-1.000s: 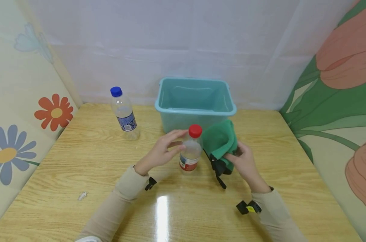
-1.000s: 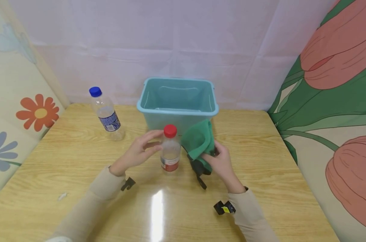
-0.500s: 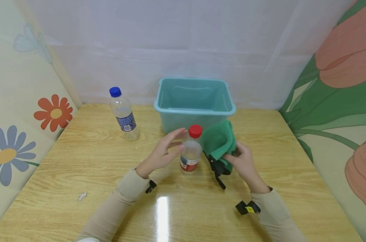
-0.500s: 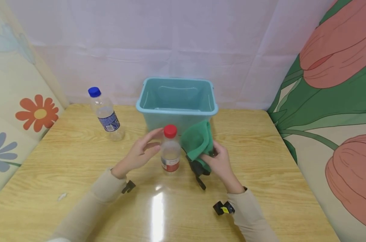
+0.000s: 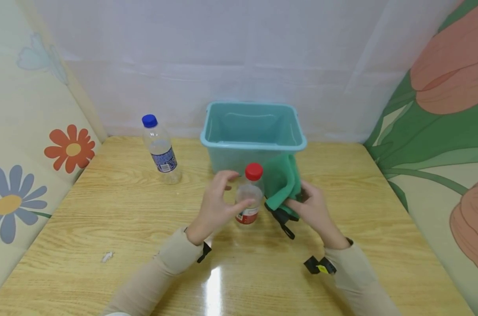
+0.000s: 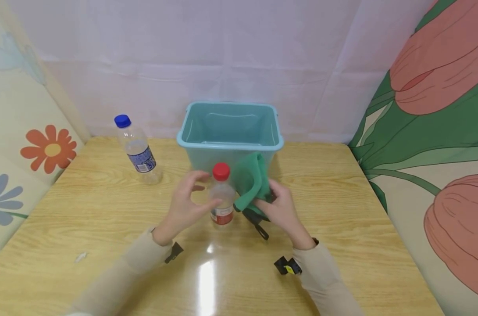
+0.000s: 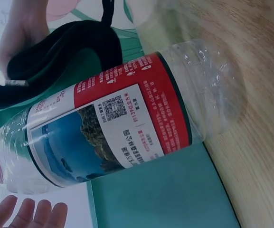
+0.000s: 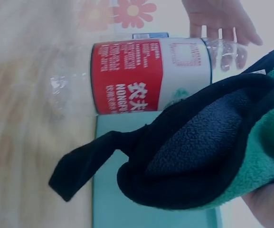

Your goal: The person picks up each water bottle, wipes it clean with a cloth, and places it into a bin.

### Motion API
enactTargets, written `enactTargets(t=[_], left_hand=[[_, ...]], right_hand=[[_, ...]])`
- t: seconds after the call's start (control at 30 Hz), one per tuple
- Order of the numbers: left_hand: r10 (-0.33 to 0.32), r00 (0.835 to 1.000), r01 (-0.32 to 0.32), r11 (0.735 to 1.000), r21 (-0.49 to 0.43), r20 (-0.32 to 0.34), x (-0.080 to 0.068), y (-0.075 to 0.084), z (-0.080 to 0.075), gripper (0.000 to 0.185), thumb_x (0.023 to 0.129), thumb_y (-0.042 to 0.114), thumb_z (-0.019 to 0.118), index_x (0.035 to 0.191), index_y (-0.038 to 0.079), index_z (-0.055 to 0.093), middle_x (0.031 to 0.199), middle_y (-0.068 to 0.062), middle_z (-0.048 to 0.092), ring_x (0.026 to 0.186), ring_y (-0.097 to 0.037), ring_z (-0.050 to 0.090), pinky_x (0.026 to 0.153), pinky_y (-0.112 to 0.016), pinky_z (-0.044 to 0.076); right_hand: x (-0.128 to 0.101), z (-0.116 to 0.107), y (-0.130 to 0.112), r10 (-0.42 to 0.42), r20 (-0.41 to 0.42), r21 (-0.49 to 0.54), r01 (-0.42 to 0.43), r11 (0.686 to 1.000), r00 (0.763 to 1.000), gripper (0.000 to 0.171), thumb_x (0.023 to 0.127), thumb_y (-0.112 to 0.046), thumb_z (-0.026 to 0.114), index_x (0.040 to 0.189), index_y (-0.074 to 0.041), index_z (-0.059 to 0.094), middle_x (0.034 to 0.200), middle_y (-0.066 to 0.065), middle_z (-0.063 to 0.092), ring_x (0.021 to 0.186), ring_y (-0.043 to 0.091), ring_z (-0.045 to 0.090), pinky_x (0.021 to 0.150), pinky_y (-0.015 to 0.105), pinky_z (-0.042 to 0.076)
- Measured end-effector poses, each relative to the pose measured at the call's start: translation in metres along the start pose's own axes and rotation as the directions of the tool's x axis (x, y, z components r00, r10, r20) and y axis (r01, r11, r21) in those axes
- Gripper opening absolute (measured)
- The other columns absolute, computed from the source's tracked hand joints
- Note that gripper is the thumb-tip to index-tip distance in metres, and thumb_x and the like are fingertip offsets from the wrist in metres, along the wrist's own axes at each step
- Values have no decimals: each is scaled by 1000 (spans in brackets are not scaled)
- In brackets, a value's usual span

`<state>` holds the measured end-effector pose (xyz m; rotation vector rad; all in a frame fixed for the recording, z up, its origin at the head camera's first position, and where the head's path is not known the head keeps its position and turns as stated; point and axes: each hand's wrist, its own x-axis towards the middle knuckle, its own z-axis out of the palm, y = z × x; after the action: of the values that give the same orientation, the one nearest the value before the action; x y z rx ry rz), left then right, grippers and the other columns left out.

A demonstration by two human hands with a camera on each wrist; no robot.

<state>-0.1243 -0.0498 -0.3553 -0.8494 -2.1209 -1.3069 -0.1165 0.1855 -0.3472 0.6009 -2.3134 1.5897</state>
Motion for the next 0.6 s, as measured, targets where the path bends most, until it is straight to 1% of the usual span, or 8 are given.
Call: enactTargets(t=[0.1,0.17,0.23,0.3,0.4,0.47,0.53,0.6], left_hand=[[0,1000,0,1000,10,10,0,0,2,52,69,17,79,109,-4,51,103,-15,55,93,-23,51,70,-39,52],[0,1000,-1,1000,5,13,-1,-1,3,50,70,14,78,108,-4,52,102,-14,56,92,-23,53,69,-39,53],[-4,1000,4,1000,-6,18,-2,-2,3,46,73,14,76,108,-4,53,103,-13,56,91,-22,53,69,-39,54],[-2,1000,2,1000,-15,25,-2,-4,2,45,76,18,74,109,-4,52,103,-13,56,92,-22,54,69,-37,55],[7,999,-6,1000,-31,38,-2,-7,1,48,82,30,68,110,-5,52,103,-13,56,93,-22,55,70,-33,55],[10,999,-8,999,-52,48,-2,-8,0,49,82,30,68,111,-6,52,104,-15,56,94,-24,55,70,-35,56],[11,998,-6,997,-82,55,-1,-9,-1,46,81,23,70,111,-7,52,104,-16,56,95,-25,55,70,-37,56],[10,998,-3,994,-110,63,-1,-9,-1,44,78,12,72,112,-8,52,104,-17,56,95,-27,55,70,-38,56]], right_hand=[[3,3,-3,-70,7,6,70,998,997,33,70,14,61,103,10,60,95,23,63,84,7,59,70,22,53],[5,5,-4,-104,20,20,103,994,994,34,69,15,61,102,9,60,94,22,63,84,8,60,69,23,54],[6,7,-5,-127,30,33,127,991,991,35,68,15,61,103,9,60,95,22,63,86,9,60,71,23,53],[8,8,-6,-138,35,35,137,990,990,36,68,15,62,103,8,60,97,22,63,87,9,59,73,24,53],[9,9,-7,-148,47,29,147,989,988,38,67,15,63,105,9,60,99,22,63,90,10,59,76,25,52],[10,9,-9,-143,57,18,142,990,988,39,68,14,63,106,9,60,100,22,63,89,10,59,76,25,52],[10,9,-9,-137,73,8,137,991,988,40,69,14,63,108,9,59,101,22,63,90,12,59,76,26,52],[11,9,-10,-121,84,-16,122,992,989,40,69,13,64,109,8,59,101,21,63,88,15,60,74,27,53]])
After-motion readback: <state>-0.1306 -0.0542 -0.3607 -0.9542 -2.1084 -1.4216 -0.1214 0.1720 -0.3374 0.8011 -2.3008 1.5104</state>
